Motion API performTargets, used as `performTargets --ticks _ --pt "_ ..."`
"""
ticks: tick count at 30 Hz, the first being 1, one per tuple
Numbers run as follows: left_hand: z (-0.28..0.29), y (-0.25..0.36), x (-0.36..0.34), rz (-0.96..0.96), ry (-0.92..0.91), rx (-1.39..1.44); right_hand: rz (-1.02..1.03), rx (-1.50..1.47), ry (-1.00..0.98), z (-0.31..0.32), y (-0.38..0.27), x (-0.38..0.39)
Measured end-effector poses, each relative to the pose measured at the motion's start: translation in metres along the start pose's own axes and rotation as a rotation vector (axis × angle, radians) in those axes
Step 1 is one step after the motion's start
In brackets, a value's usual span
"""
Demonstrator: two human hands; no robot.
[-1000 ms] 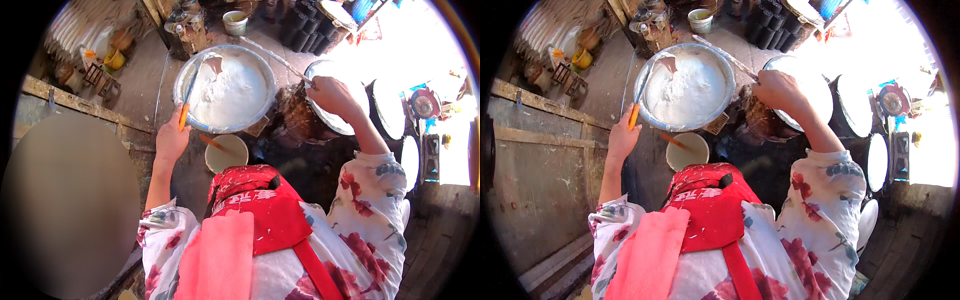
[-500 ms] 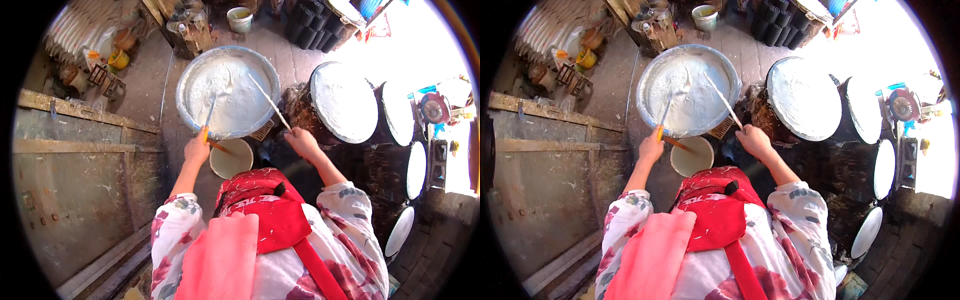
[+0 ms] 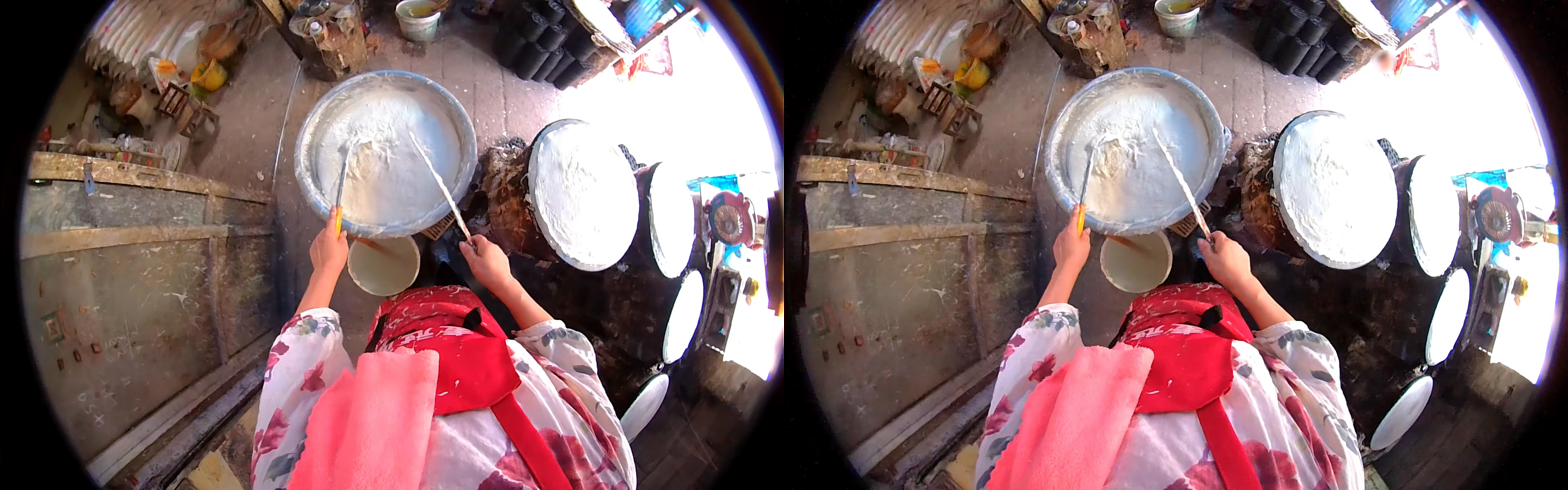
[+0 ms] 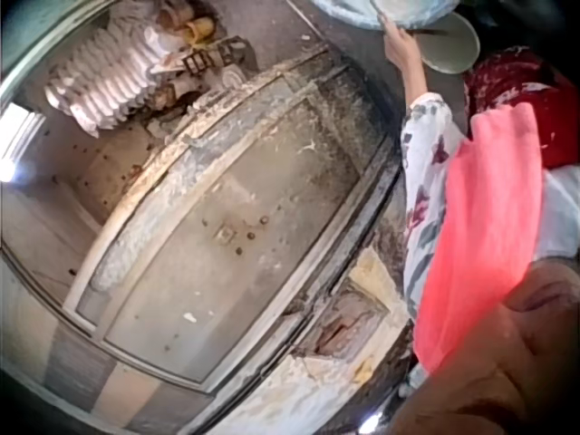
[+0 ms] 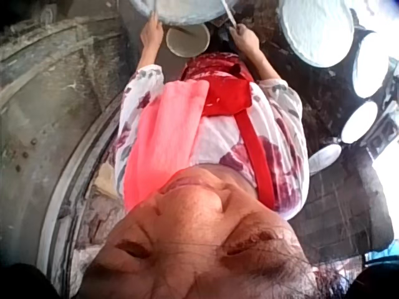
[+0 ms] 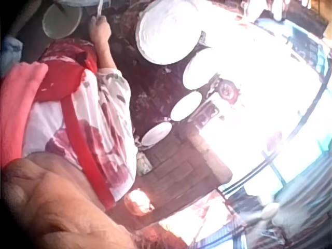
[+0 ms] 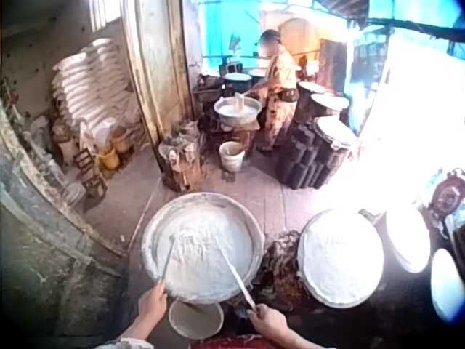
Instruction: The person prepares and cooks thin, round white cakes on a series of vertical cylindrical molds. They scoop batter from a large metal basin using a ladle and spread it evenly inside the molds with a wooden stick. The person also uses a stick to remove cooked cakes from the molds and places them into a container. The process involves continuous mixing of the batter and managing multiple cooking stations simultaneously.
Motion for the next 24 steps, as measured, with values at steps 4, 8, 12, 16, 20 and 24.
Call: performTargets --ticks 4,8,12,16,20,24 --pt "-0.009 -0.003 0.011 -0.141 0.218 0.100 0.022 0.001 -0.023 -0.005 -0.005 -0.015" --pt "-0.014 -0.015 0.009 -0.058 0.195 0.089 0.032 -0.025 -0.031 -0.019 -0.008 -0.031" --pt "-0.009 -0.015 0.012 -0.001 0.257 0.142 0.026 -0.046 -0.030 -0.025 -0.013 -0.041" --pt "0.010 -0.005 0.008 0.161 0.059 0.127 0.014 -0.046 -0.055 -0.024 -0.019 -0.044" --pt "0.014 -0.011 0.022 -0.115 0.250 0.344 0.022 -0.118 -0.028 -0.025 -0.017 -0.042" --pt "0.005 -0.040 0.016 -0.028 0.160 0.722 0.038 -0.371 -0.169 -0.035 -0.017 -0.035"
Point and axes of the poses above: each hand's wrist, its own x-axis away from the middle knuckle, its own z-axis out of the back of the hand, y = z × x, the point moved 4 cm from there along -x, towards the middle knuckle, and after that the axes turned 14 degrees about x, right-handed, at the moved point
